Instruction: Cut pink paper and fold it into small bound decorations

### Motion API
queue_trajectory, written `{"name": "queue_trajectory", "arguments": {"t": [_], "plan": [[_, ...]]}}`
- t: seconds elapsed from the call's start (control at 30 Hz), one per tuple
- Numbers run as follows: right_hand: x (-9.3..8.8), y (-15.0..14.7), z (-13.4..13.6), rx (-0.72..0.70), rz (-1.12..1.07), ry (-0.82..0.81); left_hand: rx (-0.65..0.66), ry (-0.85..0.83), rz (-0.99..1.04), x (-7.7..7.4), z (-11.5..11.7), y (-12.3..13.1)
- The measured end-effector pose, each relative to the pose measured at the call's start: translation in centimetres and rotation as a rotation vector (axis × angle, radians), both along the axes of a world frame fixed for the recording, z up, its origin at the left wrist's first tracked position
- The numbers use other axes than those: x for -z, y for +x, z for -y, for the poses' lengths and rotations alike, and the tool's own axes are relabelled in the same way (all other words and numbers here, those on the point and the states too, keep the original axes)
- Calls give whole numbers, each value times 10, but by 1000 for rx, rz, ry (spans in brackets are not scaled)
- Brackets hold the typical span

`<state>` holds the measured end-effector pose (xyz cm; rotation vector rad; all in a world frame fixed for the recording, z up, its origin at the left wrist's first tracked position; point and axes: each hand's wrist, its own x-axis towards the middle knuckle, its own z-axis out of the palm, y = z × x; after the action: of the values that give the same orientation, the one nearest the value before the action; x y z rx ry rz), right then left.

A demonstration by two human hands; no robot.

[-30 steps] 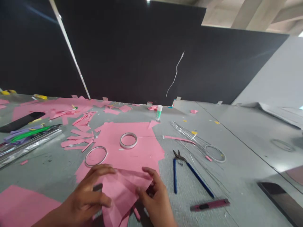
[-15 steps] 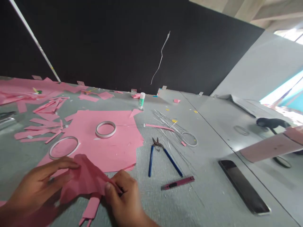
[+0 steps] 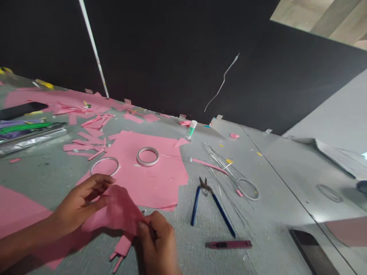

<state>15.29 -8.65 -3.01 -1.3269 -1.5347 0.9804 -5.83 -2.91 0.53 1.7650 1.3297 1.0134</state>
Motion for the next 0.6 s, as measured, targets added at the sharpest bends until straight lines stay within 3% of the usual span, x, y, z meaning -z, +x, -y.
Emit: {"name": "queue_trajectory", "arguments": {"t": [0.13,0.27,0.37,0.43,0.6], "plan": [[-2,-3,0,-6,59,36,201,-8,-33,-7,0,7],[-5,-3,-5,5,125,129,38,166,-83,-7,-7,7],[-16,11,-12,3,331,245,-33,291,-173,-7,-15,2],[-27,28,-16,104,566,241,-27,349,-167,-10,-18,-1],[-48,81,-14,439,1111,-14,-71,400,-73,-20,-24,-7]]}}
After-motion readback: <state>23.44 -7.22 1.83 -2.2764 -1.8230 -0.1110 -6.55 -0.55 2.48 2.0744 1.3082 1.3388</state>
